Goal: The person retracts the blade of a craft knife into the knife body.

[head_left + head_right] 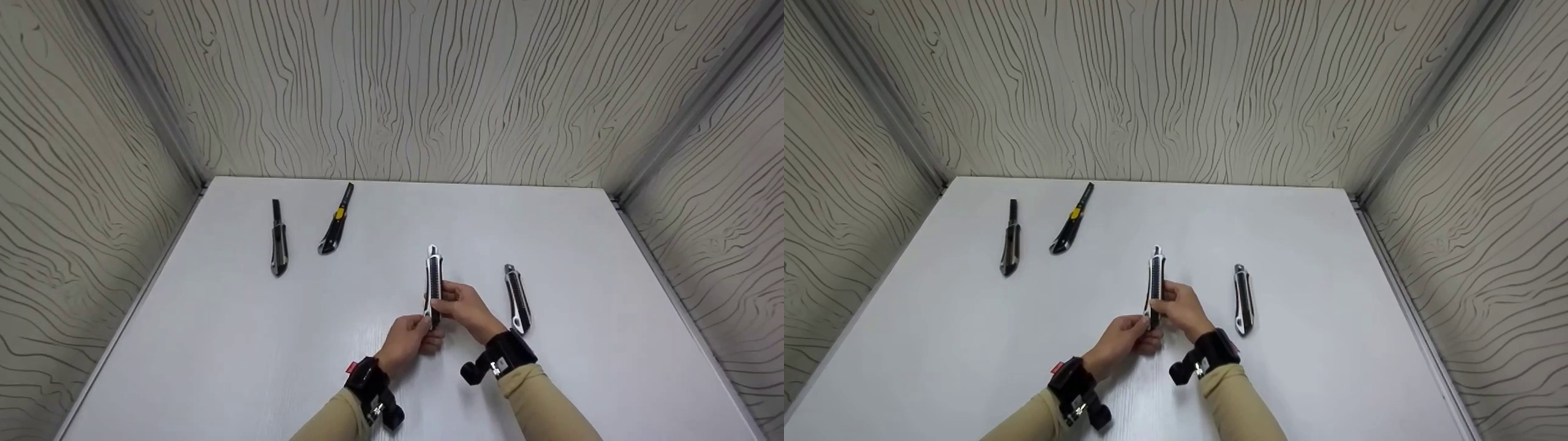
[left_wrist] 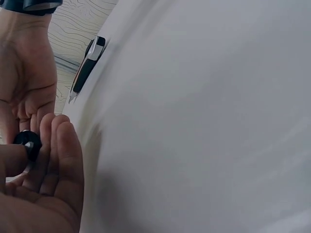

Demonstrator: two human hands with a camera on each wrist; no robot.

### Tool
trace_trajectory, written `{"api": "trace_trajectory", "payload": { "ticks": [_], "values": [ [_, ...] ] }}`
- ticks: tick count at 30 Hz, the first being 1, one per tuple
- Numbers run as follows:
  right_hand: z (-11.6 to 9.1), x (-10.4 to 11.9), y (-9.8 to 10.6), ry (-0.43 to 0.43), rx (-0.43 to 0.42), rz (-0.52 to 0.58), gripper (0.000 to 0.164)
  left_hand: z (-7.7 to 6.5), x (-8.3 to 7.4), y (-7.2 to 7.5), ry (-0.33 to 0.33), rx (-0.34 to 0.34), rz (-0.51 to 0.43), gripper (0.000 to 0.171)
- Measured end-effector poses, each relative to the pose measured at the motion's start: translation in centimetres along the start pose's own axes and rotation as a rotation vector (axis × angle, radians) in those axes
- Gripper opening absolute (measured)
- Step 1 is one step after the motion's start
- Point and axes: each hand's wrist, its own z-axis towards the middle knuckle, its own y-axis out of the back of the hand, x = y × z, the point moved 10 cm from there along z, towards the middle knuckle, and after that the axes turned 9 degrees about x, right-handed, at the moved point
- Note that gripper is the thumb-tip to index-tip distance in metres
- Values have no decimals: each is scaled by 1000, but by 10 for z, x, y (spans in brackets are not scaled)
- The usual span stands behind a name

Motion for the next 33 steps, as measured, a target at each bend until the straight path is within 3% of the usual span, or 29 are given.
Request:
{"api": "trace_trajectory", "payload": {
  "ticks": [9, 23, 33],
  "values": [
    [-9, -5, 16, -39, -72, -35, 50, 5, 4, -11, 30, 21, 44, 32],
    [-34, -13, 47, -60, -110, -51, 53, 19, 13, -47, 87, 112, 78, 25],
    [-53, -15, 74, -98, -221, -56, 50, 31, 13, -71, 132, 123, 134, 29]
  ]
}}
